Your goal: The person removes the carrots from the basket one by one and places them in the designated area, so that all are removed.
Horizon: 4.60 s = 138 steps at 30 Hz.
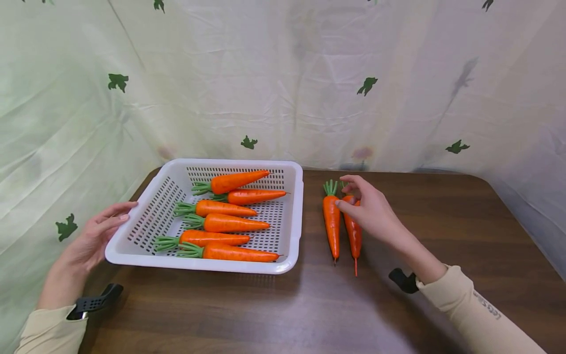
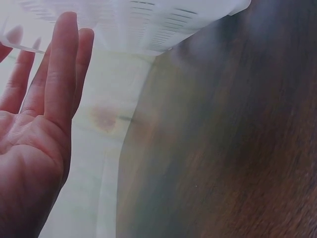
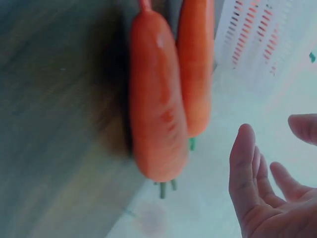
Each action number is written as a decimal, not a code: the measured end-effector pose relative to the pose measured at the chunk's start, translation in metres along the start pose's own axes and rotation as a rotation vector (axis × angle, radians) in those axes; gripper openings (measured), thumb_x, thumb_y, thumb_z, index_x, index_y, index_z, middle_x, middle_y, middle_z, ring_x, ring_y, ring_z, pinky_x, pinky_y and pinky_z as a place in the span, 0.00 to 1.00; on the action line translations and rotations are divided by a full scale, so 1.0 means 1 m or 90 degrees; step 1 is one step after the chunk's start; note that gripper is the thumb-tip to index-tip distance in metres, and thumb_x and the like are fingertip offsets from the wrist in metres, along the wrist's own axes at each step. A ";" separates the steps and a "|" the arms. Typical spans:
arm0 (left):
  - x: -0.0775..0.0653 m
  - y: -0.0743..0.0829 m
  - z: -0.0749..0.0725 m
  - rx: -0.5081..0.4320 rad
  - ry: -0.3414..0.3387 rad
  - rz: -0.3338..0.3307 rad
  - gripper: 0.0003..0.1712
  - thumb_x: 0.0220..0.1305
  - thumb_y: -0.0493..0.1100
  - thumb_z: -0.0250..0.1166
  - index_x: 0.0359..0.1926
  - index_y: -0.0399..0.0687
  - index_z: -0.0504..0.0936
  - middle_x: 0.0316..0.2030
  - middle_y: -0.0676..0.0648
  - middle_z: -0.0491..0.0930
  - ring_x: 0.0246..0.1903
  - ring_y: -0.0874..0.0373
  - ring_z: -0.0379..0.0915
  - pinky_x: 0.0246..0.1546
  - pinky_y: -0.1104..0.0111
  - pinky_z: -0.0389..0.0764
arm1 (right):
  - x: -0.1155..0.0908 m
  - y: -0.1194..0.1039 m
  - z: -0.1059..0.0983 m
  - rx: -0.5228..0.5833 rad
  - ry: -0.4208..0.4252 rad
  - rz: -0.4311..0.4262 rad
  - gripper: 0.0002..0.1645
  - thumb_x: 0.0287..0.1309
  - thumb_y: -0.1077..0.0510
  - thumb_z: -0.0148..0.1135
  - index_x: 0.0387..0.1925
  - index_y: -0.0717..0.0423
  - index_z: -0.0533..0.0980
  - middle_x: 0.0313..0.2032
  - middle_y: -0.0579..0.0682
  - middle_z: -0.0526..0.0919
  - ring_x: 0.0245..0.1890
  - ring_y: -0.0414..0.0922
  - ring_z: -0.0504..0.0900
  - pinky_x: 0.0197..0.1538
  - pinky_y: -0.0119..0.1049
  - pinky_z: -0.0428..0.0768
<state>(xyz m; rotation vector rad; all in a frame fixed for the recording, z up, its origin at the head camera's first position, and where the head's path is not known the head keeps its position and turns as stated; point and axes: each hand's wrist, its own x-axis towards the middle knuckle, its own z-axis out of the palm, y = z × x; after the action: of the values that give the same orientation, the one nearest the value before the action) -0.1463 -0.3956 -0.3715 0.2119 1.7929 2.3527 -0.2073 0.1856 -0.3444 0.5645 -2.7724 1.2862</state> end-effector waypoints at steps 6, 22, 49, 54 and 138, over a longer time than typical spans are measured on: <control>0.000 0.000 0.000 -0.009 -0.011 0.002 0.23 0.76 0.33 0.44 0.61 0.55 0.78 0.57 0.51 0.75 0.52 0.53 0.78 0.48 0.49 0.79 | 0.004 -0.017 0.001 -0.032 -0.020 -0.031 0.30 0.64 0.51 0.65 0.64 0.48 0.68 0.50 0.51 0.76 0.40 0.47 0.79 0.35 0.41 0.81; 0.001 0.002 0.001 0.012 0.024 -0.009 0.21 0.75 0.33 0.48 0.61 0.55 0.78 0.56 0.51 0.76 0.50 0.53 0.80 0.46 0.49 0.79 | 0.011 -0.063 0.005 -0.126 -0.074 -0.112 0.32 0.60 0.51 0.68 0.64 0.44 0.68 0.52 0.41 0.77 0.40 0.41 0.77 0.41 0.41 0.78; -0.001 0.002 0.002 0.016 0.024 -0.014 0.21 0.75 0.34 0.48 0.61 0.55 0.77 0.56 0.51 0.76 0.51 0.53 0.80 0.48 0.50 0.79 | 0.043 -0.123 0.013 -0.279 -0.212 -0.264 0.33 0.60 0.49 0.67 0.66 0.43 0.69 0.54 0.40 0.74 0.45 0.39 0.76 0.37 0.35 0.78; -0.001 0.002 0.002 0.020 0.028 -0.012 0.21 0.75 0.34 0.48 0.61 0.56 0.77 0.56 0.51 0.75 0.51 0.53 0.80 0.47 0.49 0.79 | 0.052 -0.132 0.015 -0.323 -0.246 -0.274 0.34 0.60 0.49 0.67 0.67 0.43 0.68 0.52 0.41 0.74 0.46 0.40 0.76 0.39 0.37 0.78; 0.002 -0.004 0.003 0.029 0.031 -0.005 0.21 0.75 0.35 0.48 0.59 0.58 0.79 0.56 0.51 0.75 0.50 0.53 0.79 0.46 0.49 0.80 | 0.183 -0.149 0.142 -0.352 -0.407 -0.206 0.29 0.63 0.57 0.65 0.64 0.44 0.72 0.55 0.47 0.77 0.50 0.44 0.74 0.57 0.37 0.74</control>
<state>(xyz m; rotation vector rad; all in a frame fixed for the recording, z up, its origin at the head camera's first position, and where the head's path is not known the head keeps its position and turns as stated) -0.1480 -0.3915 -0.3749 0.1547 1.8678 2.3316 -0.3105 -0.0650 -0.2954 1.4815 -3.0902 0.2603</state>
